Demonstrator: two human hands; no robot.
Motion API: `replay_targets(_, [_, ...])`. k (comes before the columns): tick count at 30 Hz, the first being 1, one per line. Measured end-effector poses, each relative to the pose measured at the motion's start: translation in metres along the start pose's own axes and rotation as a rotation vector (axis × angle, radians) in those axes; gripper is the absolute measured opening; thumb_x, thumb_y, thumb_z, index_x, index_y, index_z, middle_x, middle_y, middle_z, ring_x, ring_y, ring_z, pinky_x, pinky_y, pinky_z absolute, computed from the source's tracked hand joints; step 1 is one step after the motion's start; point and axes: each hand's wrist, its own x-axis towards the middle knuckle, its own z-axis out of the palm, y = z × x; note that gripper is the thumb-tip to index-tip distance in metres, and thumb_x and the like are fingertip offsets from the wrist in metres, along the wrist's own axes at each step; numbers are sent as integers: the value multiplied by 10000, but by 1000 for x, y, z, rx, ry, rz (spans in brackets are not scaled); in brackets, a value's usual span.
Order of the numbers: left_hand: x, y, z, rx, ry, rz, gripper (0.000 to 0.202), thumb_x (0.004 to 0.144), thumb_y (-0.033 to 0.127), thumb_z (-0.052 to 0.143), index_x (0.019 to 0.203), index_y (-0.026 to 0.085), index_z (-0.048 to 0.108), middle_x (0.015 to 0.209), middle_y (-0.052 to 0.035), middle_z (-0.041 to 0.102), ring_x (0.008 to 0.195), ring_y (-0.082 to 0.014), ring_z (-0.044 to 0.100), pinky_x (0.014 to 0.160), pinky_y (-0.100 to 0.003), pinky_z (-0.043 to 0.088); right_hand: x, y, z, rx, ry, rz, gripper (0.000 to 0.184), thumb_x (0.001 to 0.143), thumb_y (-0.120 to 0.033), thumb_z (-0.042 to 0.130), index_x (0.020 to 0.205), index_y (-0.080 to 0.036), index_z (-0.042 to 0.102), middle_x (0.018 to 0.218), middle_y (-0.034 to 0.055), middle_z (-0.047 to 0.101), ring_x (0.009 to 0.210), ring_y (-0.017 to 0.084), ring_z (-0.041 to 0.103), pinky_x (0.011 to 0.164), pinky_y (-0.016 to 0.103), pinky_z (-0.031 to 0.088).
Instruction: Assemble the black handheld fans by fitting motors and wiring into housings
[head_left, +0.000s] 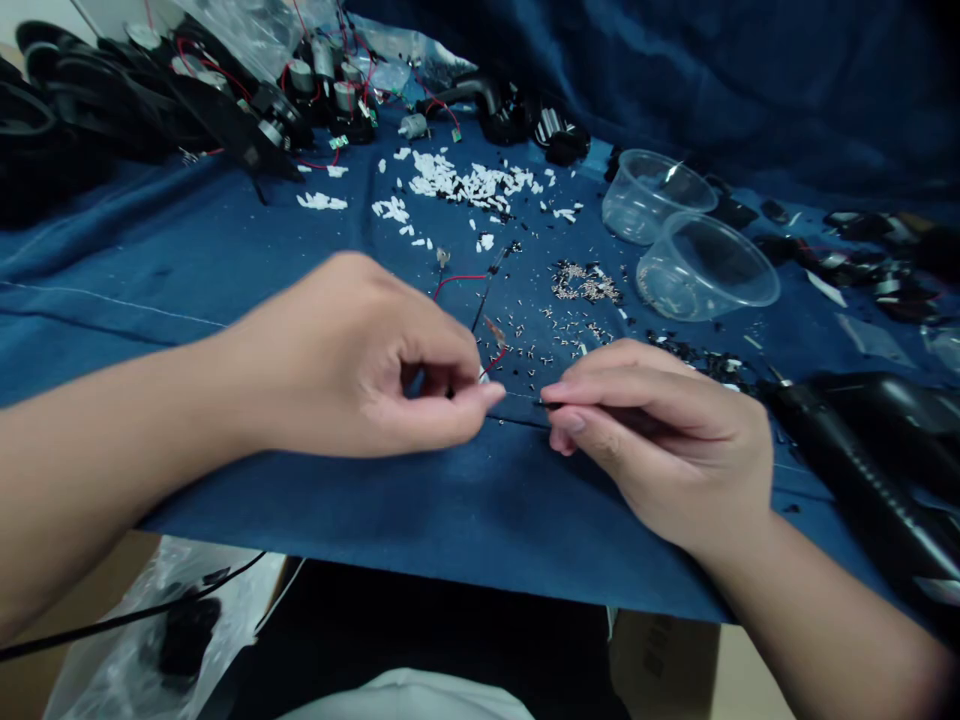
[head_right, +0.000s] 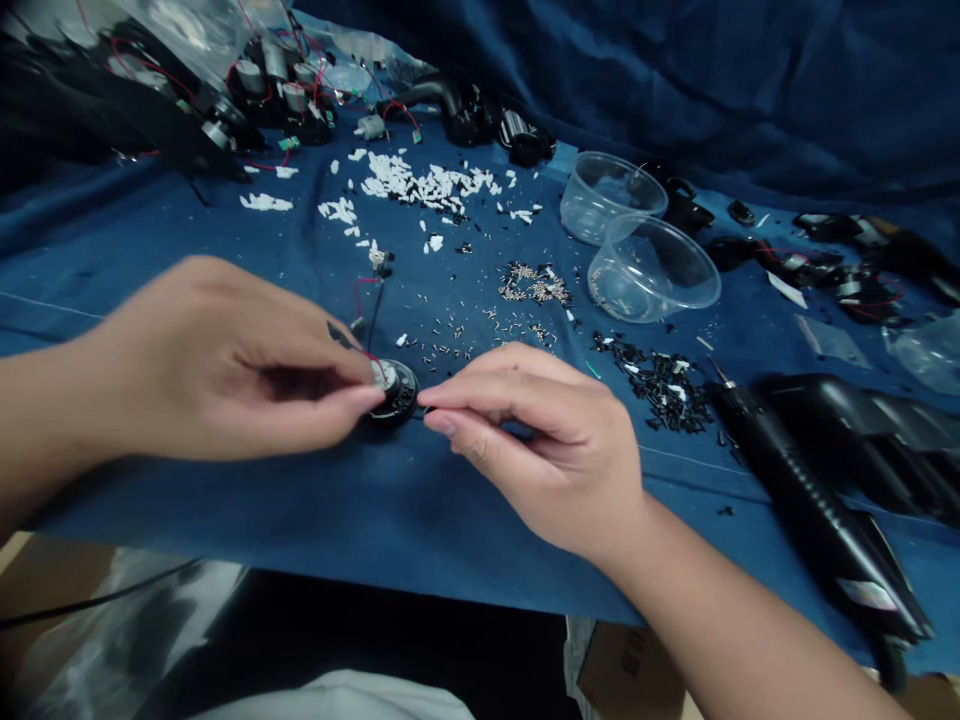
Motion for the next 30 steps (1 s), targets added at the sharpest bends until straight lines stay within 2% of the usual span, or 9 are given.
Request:
replay_targets(3, [3,-10,-9,199,17,-31,423,1068,590,683,895,227,814,739,15,720,678,-123,607,679,-328,397,2,7,-2,-37,14,28,143,1007,-132,893,1109,-231,906,981,-2,821,833,75,775,746,195,639])
replay_targets(7, [7,-19,-8,320,-114,-136,601,938,831,712,1100,257,789,890,1,756,723,-178,602,658,-354,320,16,14,-4,-78,-14,45,101,1006,-149,892,1076,-220,908,1009,11,829,849,99,783,740,226,637])
replay_targets(10, [9,-23,1,341,-203,-180,772,849,946,731,1246,285,765,1058,-23,796,825,-230,670,673,-363,335,31,14,-1,-122,-106,28,48,1023,-178,882,1056,-202,906,991,17,826,847,106,775,728,229,618])
replay_targets(14, [8,-27,8,316,-284,-188,660,876,805,785,1290,293,745,1239,-47,788,1007,-278,737,717,-363,389,37,14,5,-105,-181,-42,31,1042,-193,873,1063,-178,890,979,11,815,814,80,746,724,207,592])
replay_targets(17, [9,-33,6,247,-298,-153,519,883,698,816,1197,289,761,1226,-20,786,1024,-255,751,752,-349,446,30,18,8,-117,-195,-83,43,1051,-163,855,1090,-162,874,1002,17,815,873,77,760,784,192,602])
replay_targets(20, [11,-41,0,139,-289,-81,412,897,554,848,1208,292,779,1208,19,798,1035,-216,748,862,-315,496,23,21,11,-140,-203,-91,69,1049,-142,847,1106,-170,874,1011,18,819,911,78,769,823,181,609])
replay_targets(22, [12,-46,-2,86,-287,-54,414,905,481,866,1263,289,787,1215,27,806,1029,-201,739,919,-303,503,21,21,13,-166,-190,-80,91,1047,-135,844,1116,-178,882,1030,18,822,912,78,770,831,181,612])
replay_targets(26, [13,-49,-2,92,-271,-17,510,872,470,964,1307,262,797,1226,19,814,1042,-200,739,899,-294,492,20,18,18,-228,-194,-53,84,1059,-178,843,1126,-185,894,1049,22,825,903,84,774,808,185,611])
replay_targets(30, [10,-44,-2,118,-265,-17,514,883,370,1002,1327,224,789,1255,12,806,1133,-200,727,899,-278,468,20,18,20,-241,-216,-25,71,1068,-196,840,1114,-197,894,1030,11,827,891,79,775,816,183,618])
